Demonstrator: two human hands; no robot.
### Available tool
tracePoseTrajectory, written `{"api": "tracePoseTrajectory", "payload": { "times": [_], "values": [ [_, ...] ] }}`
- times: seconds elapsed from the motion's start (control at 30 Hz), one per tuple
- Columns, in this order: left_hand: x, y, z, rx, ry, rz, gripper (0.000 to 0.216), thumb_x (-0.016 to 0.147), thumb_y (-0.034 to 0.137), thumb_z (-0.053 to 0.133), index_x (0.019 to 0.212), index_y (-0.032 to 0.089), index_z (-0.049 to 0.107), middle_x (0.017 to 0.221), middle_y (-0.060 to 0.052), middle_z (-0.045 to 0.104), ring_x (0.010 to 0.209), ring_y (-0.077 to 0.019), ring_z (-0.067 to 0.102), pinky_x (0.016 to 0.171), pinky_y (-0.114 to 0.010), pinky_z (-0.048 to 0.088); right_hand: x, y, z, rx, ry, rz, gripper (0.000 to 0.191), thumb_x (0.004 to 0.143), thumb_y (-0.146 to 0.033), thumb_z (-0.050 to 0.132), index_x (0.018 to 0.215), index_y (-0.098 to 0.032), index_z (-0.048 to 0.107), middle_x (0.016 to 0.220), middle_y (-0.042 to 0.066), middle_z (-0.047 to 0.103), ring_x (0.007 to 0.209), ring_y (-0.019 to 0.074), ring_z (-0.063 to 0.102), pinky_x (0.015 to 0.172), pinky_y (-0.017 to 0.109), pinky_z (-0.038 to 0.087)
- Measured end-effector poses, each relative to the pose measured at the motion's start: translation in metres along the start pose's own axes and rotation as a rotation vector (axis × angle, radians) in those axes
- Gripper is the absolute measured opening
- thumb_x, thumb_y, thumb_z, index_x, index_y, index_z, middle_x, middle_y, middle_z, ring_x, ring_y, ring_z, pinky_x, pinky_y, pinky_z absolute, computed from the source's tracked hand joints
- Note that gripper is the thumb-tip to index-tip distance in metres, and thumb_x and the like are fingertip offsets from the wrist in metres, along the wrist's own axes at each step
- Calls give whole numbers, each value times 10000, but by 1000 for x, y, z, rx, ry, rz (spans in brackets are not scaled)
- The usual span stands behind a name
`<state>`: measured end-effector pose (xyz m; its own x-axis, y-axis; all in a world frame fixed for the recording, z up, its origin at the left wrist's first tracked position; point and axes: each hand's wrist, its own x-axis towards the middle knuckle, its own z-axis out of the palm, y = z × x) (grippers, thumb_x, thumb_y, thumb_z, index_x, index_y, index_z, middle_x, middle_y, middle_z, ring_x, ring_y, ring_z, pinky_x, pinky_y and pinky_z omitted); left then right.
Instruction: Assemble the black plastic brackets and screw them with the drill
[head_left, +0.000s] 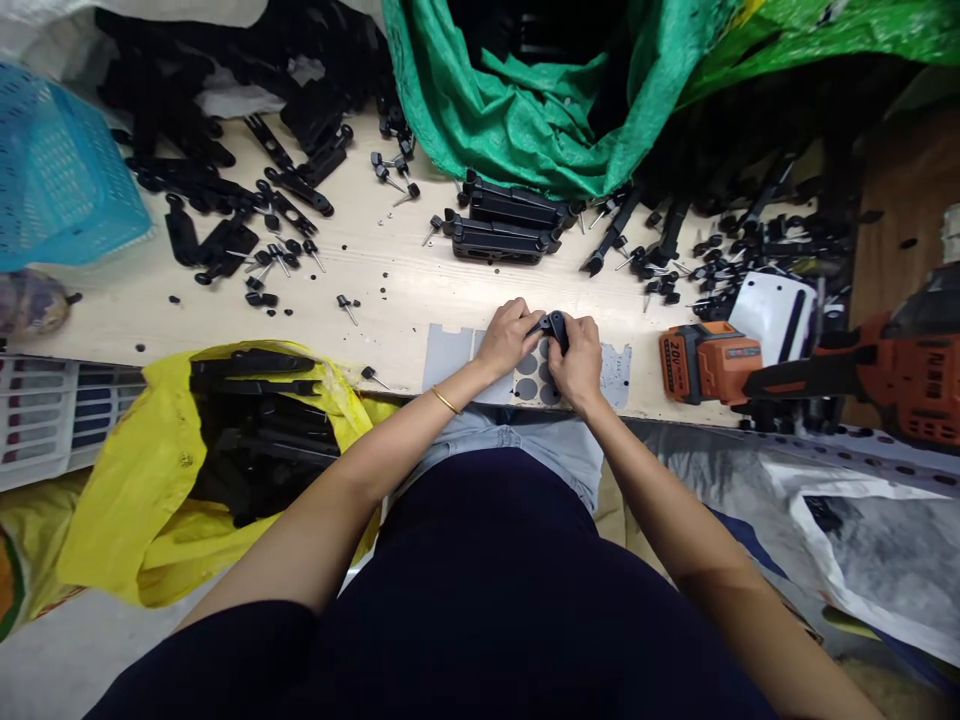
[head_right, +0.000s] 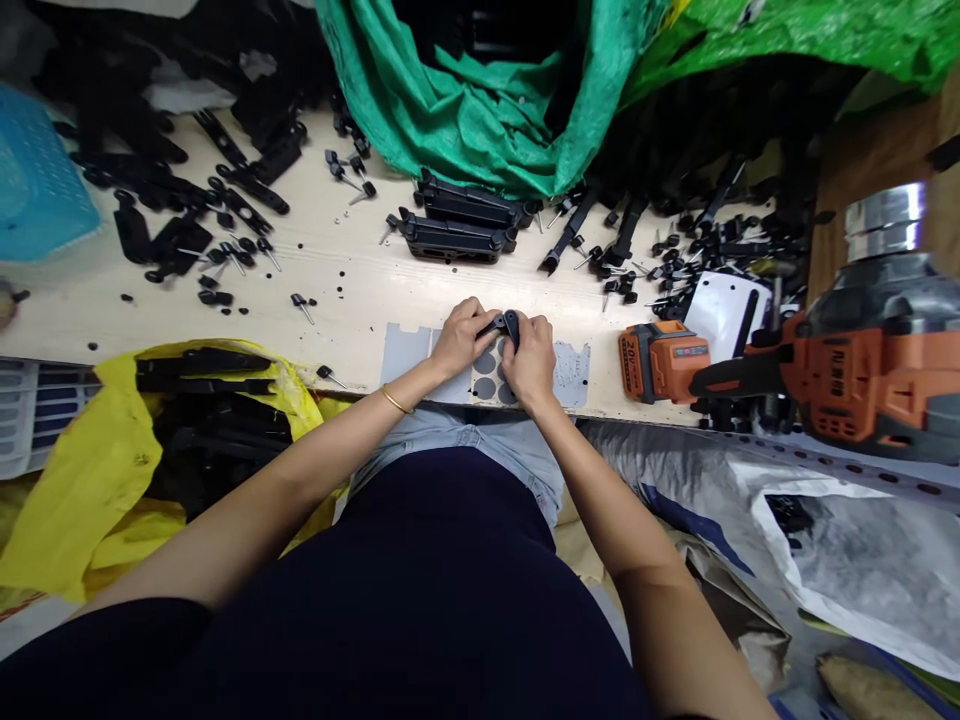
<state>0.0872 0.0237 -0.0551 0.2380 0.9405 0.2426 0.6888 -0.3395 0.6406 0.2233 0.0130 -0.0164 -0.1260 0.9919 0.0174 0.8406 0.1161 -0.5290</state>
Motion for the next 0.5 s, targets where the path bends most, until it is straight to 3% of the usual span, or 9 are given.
{"api": "tracePoseTrajectory", "payload": {
  "times": [0.2,0.37,0.43,0.5],
  "values": [
    [5,6,5,18,71,-73,242,887,170,501,1103,117,598,826,-46,468,824,-184,461,765,-323,430,-2,-2,-3,-9,-29,22,406,780,-142,428,1166,-148,552,916,97,492,921,251,476,809,385,443],
    [8,8,8,-48,-29,45,228,864,179,547,1078,144,616,805,-27,455,794,-168,465,738,-299,435,-3,-3,-6,-6,-53,13,452,783,-129,412,1223,-147,518,953,114,497,940,261,464,791,383,451],
    [6,13,11,-3,79,-95,255,878,171,510,1114,138,600,808,-34,452,809,-177,466,746,-314,432,-4,-2,-6,-9,-63,18,469,779,-121,406,1236,-143,511,954,120,498,943,270,457,785,392,450],
    [4,15,12,9,108,-154,268,883,178,499,1132,148,592,806,-34,453,806,-179,468,748,-323,431,-4,-1,-7,-8,-79,20,496,770,-116,410,1257,-144,498,956,121,498,942,274,453,790,400,449]
  ]
}}
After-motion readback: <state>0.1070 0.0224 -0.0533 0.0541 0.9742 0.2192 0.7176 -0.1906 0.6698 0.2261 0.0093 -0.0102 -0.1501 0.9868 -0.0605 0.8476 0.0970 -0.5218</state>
